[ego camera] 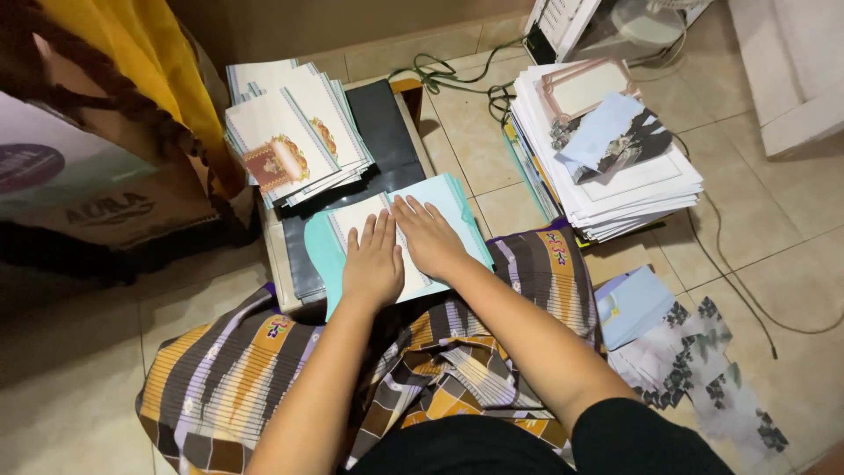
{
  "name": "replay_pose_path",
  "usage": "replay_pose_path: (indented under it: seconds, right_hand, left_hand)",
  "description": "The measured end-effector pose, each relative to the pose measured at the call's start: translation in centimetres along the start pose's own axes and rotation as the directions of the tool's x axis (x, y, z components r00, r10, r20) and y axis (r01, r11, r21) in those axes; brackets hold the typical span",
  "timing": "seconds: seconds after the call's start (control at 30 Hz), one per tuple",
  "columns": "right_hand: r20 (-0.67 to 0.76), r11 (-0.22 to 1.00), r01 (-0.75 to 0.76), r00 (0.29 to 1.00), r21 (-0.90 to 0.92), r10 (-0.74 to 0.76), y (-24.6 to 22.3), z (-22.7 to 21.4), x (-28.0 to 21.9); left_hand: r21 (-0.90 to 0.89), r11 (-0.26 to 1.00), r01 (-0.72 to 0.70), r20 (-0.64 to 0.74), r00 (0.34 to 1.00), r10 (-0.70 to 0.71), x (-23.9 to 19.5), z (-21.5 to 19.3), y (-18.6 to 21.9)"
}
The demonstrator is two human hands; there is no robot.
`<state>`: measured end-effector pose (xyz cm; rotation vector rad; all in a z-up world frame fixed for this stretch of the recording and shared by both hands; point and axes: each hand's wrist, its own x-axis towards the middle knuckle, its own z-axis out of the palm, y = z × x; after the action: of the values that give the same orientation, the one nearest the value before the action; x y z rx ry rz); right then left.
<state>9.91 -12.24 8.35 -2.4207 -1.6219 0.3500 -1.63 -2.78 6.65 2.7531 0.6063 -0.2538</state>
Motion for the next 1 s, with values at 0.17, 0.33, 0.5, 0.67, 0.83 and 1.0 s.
replay_pose_path:
  seconds: [0.17,0.33,0.5,0.67,0.83,1.0]
  right_hand:
    - [-0.004,1.000,-0.011,1.000,0.006,0.011,-0.1,0.9,-1.4]
    - [0.074,0.993,-0.086,0.994,0.081,0.080,-1.5,-0.1,-4.7]
    - [0.072,0.991,-0.117,0.991,0.058,0.113,-0.7,0.3,-2.9]
    - [0.051,0.993,-0.107,0.993,0.053,0.105,-1.3,-0.6,-1.7]
    - [0.111,0.982,-0.144,0.985,0.122,0.130,-2.1,-0.8,-4.4]
    - [0.126,0.986,-0.122,0.986,0.115,0.107,-1.8,-0.7,-4.5]
  left_hand:
    - [0.007,1.000,0.024,-0.039,0.999,-0.024,3.6,1.1,-1.1]
    - [0.035,0.999,0.010,-0.075,0.997,-0.008,5.8,1.1,-1.6]
    - [0.038,0.999,-0.016,-0.042,0.999,0.018,3.1,1.3,-0.8]
    - [0.022,1.000,-0.012,-0.017,1.000,0.012,0.8,0.0,-0.4]
    - [0.043,0.999,-0.002,-0.046,0.999,0.004,4.7,1.6,-2.0]
    - [0.040,0.999,-0.007,-0.057,0.998,0.009,4.6,1.0,-1.7]
